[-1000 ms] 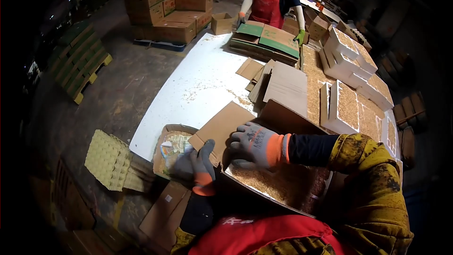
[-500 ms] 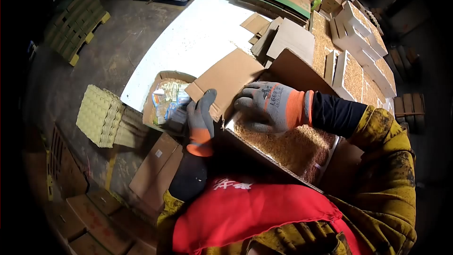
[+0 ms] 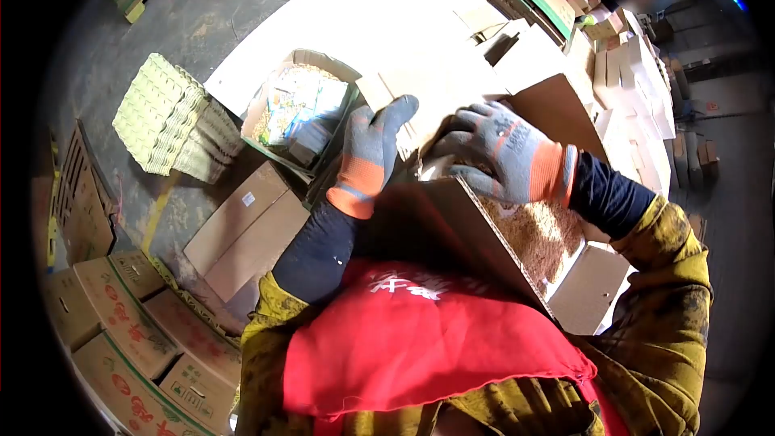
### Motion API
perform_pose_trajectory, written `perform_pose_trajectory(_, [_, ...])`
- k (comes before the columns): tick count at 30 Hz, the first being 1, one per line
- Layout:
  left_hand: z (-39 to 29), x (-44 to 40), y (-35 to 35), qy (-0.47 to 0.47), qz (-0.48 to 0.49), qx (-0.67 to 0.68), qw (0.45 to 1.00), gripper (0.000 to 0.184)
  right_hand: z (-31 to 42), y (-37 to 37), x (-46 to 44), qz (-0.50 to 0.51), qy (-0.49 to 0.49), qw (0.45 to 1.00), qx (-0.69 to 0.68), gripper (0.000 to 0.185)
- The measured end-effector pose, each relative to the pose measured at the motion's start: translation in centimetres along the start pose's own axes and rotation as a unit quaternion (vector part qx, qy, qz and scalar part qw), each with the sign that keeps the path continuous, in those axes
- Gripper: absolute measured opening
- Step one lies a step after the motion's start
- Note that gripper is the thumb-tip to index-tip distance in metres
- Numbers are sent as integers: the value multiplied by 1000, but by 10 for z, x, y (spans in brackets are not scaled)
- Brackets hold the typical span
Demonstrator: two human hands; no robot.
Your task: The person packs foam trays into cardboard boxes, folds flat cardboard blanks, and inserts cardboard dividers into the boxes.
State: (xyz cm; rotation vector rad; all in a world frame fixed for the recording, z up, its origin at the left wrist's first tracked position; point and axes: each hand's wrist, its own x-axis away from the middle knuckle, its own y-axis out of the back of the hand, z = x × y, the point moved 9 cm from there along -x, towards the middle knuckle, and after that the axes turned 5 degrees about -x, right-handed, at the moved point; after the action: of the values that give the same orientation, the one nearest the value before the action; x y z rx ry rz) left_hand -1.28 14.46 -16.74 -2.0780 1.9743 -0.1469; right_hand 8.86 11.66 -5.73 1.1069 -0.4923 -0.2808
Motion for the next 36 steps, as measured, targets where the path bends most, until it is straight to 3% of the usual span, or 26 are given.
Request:
perform_pose_trajectory(4, [4, -1, -3, 78, -11, 39, 996, 30, -5, 0, 6, -36, 12, 996, -75, 31])
perform_pose_trajectory(7, [0, 1, -4, 25, 7, -6, 1000, 31, -9, -1, 7, -23, 3, 996, -84, 31])
perform_pose_trajectory(9, [6, 4, -3, 51, 14, 13, 998, 31, -11, -4, 3, 10, -22, 997, -79, 33])
perform_pose_trajectory(11, [3, 13, -3, -39, 20, 32, 999, 34, -13, -7, 3, 44, -58, 995, -74, 35])
perform_pose_trajectory(13, [14, 20, 4, -29, 20, 2, 999, 33, -12, -5, 5, 8, -18, 998, -61, 36])
perform_pose_trajectory(15, [33, 33, -1, 99, 35, 22, 994, 27, -10, -7, 5, -9, 8, 999, -51, 37])
perform_pose_trajectory(18, [27, 46, -34, 165, 63, 70, 982, 25, -10, -8, 4, 19, -23, 999, -22, 37])
perform_pose_trajectory(20, [6, 41, -33, 46, 13, 18, 999, 23, -11, -9, 1, 44, -38, 998, -39, 39])
perform_pose_trajectory(22, [5, 39, -35, 149, 74, 81, 983, 24, -5, -2, 4, -55, -17, 997, -43, 37])
perform_pose_trajectory(25, [-3, 36, -34, -29, 110, -208, 972, 33, -7, -4, 9, -54, -44, 997, -26, 42])
perform_pose_trajectory(27, [-12, 40, -33, -55, 77, -191, 977, 31, -7, -5, 12, -51, -51, 997, -19, 43])
perform_pose_trajectory(30, [-18, 45, -36, -52, 54, -187, 980, 25, -7, -10, 20, -32, -58, 998, -16, 44])
perform_pose_trajectory(33, [-7, 45, -36, 18, 27, -76, 997, 17, -7, -12, 25, -26, -57, 998, -26, 43])
perform_pose_trajectory(35, [-13, 44, -38, -41, 62, -219, 973, 16, -7, -15, 30, -50, -45, 997, -26, 42])
perform_pose_trajectory(36, [-4, 43, -35, -32, 82, -212, 973, 17, -6, -16, 31, -51, -38, 998, -24, 41])
